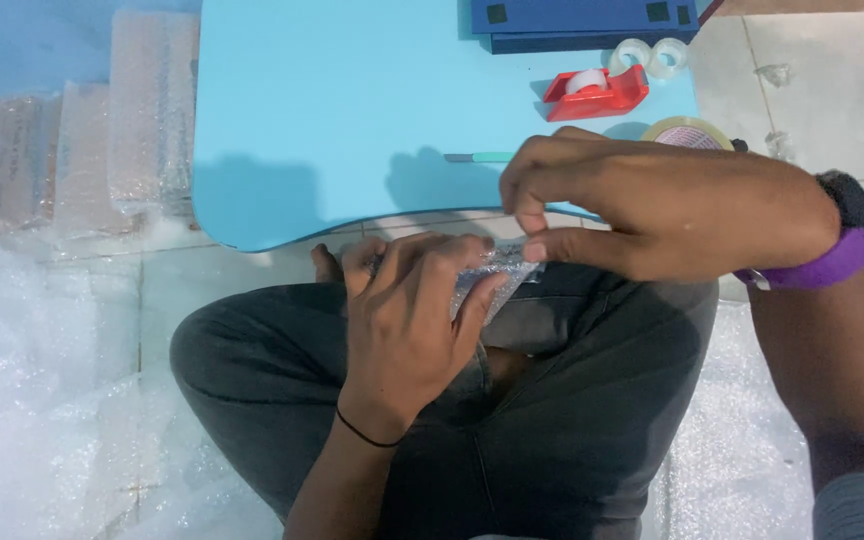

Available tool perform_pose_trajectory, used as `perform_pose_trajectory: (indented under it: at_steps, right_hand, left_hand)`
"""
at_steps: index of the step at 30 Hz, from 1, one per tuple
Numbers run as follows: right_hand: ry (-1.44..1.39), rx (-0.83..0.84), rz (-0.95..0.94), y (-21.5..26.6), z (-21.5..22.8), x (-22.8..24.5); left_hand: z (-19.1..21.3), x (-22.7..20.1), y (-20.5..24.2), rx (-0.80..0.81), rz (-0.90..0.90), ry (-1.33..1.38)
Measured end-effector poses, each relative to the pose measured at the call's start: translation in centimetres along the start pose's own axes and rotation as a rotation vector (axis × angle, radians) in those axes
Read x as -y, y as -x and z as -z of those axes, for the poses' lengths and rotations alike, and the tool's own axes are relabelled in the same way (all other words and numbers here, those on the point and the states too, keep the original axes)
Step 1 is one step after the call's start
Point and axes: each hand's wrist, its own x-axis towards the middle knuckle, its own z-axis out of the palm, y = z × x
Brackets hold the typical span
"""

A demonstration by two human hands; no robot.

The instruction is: Wrapping a small rectangular item in multiple layers of bubble wrap and securing it with adhesive tape.

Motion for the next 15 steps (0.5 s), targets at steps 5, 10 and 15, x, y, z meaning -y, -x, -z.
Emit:
perform_pose_trajectory:
  at_steps: [5,10,15]
  right_hand:
    - [0.034,0.059,-0.042,-1.7,-0.1,1.0]
    - [0.004,0.027,-0.001,-2.1,-0.5,1.3]
    - [0.066,0.040,-0.064,-2.3,-0.9,1.3]
  left_hand:
    - [0.1,0.1,0.0,0.008,-0.002,-0.014]
    - [-0.1,0.2,0.1,0.004,-0.015,-0.015]
    - [-0.3,0.4,0.1,0.000,-0.040,-0.072]
